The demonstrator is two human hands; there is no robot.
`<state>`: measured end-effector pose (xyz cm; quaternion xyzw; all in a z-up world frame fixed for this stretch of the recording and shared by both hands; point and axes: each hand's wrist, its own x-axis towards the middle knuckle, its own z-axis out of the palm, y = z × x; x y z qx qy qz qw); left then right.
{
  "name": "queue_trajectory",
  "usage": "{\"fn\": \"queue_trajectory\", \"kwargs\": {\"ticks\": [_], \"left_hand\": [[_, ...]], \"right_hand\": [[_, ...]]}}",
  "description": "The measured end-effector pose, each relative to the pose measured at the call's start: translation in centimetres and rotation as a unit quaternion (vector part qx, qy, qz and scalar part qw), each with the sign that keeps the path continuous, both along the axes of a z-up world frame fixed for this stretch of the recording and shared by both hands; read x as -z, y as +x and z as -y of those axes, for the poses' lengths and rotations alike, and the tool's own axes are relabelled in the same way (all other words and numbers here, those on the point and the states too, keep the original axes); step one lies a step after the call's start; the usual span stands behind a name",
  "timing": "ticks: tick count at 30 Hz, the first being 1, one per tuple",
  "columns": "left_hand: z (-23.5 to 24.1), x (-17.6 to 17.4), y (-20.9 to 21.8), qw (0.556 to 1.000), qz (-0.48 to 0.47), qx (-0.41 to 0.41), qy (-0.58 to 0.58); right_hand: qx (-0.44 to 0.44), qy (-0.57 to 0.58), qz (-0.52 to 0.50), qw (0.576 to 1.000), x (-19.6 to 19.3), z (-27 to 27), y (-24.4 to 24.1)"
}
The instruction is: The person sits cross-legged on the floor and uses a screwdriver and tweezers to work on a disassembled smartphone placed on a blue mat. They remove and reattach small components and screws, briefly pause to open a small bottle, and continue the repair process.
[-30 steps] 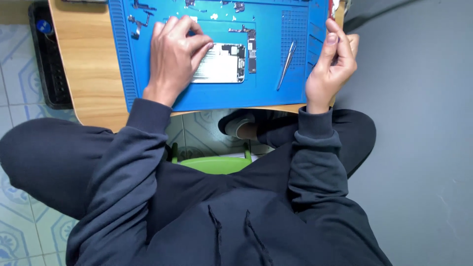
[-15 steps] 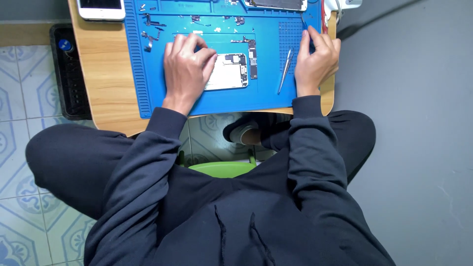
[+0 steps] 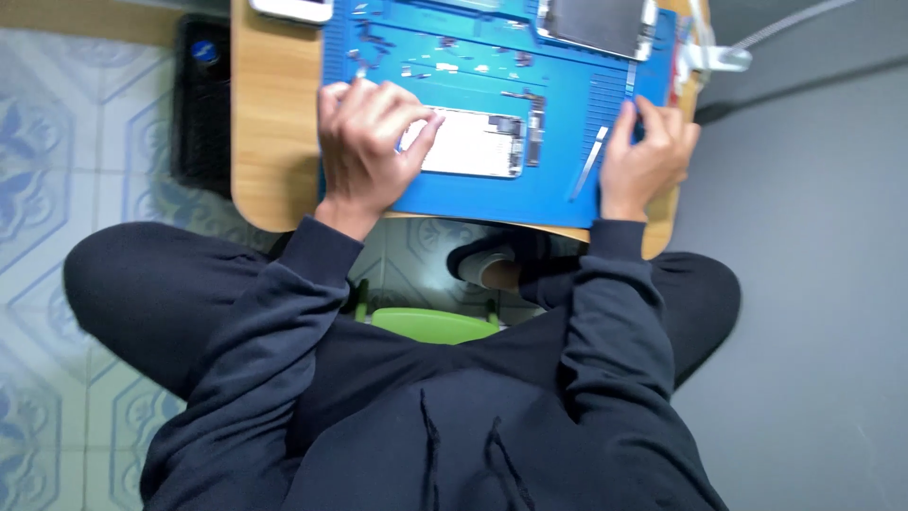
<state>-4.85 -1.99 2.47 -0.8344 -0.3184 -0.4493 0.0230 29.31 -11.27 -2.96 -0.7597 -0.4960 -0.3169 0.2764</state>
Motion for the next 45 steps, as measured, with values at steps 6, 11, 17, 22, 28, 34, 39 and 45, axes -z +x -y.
{"fn": "queue_trajectory", "kwargs": {"ticks": [6, 11, 17, 22, 28, 34, 39, 45], "left_hand": [[-2.8, -2.1, -6.2, 0.985, 0.114, -0.132, 0.006], [-14.0, 3.9, -13.9, 0.938, 0.208, -0.259, -0.103], [-17.1, 10.7, -18.7, 0.936, -0.191, -0.281, -0.094], [-18.1, 17.2, -20.9, 0.865, -0.421, -0.262, -0.082], [-18.6, 16.1, -20.9, 0.881, -0.352, -0.191, -0.251], [-19.4, 19.2, -21.2, 0.858, -0.354, -0.232, -0.292], [-18.3, 18.7, -21.6, 0.836, -0.259, -0.253, -0.412], [-16.9, 6.7, -22.6, 0.827, -0.295, -0.301, -0.372]], "right_hand": [[-0.179, 0.014, 0.038, 0.983, -4.7, 1.0, -4.7], [-0.208, 0.021, 0.037, 0.977, -5.2, 2.8, -6.2], [-0.319, -0.004, 0.007, 0.948, -5.8, 4.5, -7.7], [-0.306, -0.014, -0.038, 0.951, -3.3, 6.7, -8.0], [-0.315, 0.029, -0.095, 0.944, -1.5, 8.1, -7.4], [-0.317, 0.043, -0.156, 0.934, -2.2, 8.0, -8.9], [-0.339, 0.057, -0.185, 0.921, -3.7, 7.6, -10.4], [-0.377, 0.017, -0.201, 0.904, -3.3, 9.0, -12.2]]}}
